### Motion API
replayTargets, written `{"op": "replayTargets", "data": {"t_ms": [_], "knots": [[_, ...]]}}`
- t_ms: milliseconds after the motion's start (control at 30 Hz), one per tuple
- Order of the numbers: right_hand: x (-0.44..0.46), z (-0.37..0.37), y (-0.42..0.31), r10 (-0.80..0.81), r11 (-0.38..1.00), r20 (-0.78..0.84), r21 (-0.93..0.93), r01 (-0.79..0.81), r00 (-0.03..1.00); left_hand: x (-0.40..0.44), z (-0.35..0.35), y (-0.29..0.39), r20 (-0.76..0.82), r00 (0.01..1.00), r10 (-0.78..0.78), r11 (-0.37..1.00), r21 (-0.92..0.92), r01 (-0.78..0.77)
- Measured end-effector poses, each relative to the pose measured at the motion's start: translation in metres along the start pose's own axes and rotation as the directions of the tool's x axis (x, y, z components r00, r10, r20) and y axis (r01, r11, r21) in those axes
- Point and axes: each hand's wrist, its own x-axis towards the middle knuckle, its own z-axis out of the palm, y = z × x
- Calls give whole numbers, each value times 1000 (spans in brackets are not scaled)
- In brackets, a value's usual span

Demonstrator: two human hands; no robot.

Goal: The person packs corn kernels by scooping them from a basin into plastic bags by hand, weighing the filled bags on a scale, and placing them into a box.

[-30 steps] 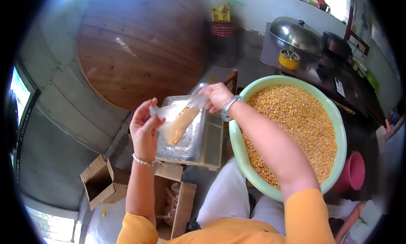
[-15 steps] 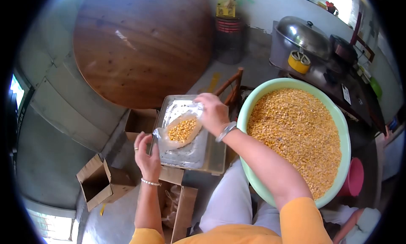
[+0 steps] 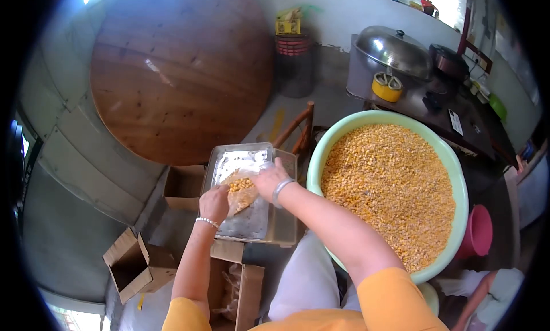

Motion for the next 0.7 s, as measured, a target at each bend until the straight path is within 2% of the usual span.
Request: {"op": "replayTargets", "data": {"t_ms": [33,133,200,233,267,333,400,433,467,533,700], "knots": [[2,2,-3,0,1000,1,17,0,1000,6,1,9,-45,995,91,995,-24,-92],[0,-12,-8,-37,998,202,49,28,979,32,1,21,58,967,247,959,-155,-236],[-11,-15,-8,-40,995,122,99,28,992,65,27,0,105,978,180,961,-231,-152],[-21,-22,-10,-55,992,98,118,43,994,79,42,-13,-5,990,139,941,-311,-134],[-29,-26,-10,-67,989,67,136,58,995,91,51,-21,-109,987,120,944,-294,-147],[-49,-22,-8,-117,982,-86,141,129,989,99,48,-23,44,999,24,907,-422,-3],[-74,-27,-1,-185,965,-190,150,215,964,87,34,-18,137,989,63,950,-312,-17],[-86,-29,4,-190,957,-212,176,229,959,77,29,-12,148,986,72,985,-167,-47],[-100,-32,10,-193,949,-235,202,242,953,66,34,-12,153,985,83,991,-116,-65],[-128,-37,15,-181,939,-262,241,246,948,42,29,-5,120,972,204,978,-56,-199],[-190,-45,30,-118,947,-348,242,210,930,21,21,-15,450,882,141,952,183,-245]]}}
